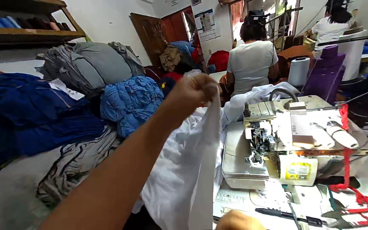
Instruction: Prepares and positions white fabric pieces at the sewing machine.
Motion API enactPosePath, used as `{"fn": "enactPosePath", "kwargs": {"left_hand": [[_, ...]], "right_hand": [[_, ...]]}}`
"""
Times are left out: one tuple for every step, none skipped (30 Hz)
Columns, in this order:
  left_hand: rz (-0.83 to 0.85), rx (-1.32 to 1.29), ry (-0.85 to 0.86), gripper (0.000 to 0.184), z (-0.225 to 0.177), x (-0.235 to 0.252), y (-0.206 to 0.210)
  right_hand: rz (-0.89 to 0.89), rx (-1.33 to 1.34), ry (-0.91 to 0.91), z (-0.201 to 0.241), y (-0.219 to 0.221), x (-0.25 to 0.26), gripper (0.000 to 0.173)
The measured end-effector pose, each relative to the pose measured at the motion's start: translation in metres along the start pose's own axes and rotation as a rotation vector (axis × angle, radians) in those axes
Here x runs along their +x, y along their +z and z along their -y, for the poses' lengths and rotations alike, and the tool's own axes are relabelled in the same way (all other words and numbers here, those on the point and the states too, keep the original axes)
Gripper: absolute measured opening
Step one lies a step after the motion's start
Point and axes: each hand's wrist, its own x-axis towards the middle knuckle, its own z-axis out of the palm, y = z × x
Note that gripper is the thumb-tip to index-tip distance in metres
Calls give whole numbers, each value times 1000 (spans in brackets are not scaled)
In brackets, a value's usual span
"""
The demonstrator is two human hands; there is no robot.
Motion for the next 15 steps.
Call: {"fn": "enactPosePath", "kwargs": {"left_hand": [[69,32,13,11,-2,-6,10],[109,64,19,10,-5,-12,18],[133,94,20,10,-8,-16,24],[147,128,36,10,-10,-20,27],[153,157,66,9,-13,-22,29],[152,173,98,9,-16,-24,31],[146,179,127,8,-18,-25,32],[137,180,151,8,-19,-26,33],[129,181,167,8,-19,-27,33],[123,184,175,8,-19,-28,33],[124,190,172,8,-19,-29,33],[141,193,155,10,-19,-32,33],[167,192,122,15,-20,-37,34],[203,191,85,23,-21,-42,34],[226,213,62,31,-22,-48,34]], "right_hand": [[-124,-33,69,-1,-4,-1,32],[-258,-57,107,1,-8,2,39],[-380,-70,118,2,-12,8,46],[-474,-76,113,3,-14,15,55],[-527,-62,115,5,-15,23,63],[-548,-29,130,8,-14,31,69],[-541,19,159,10,-12,39,72],[-511,72,190,10,-9,45,70],[-476,119,204,8,-4,51,60],[-445,142,200,6,0,55,46],[-426,147,180,4,5,58,31],[-437,143,141,2,10,59,24],[-474,130,101,1,15,57,23],[-527,130,66,0,19,54,22],[-578,149,62,0,21,50,21]]}}
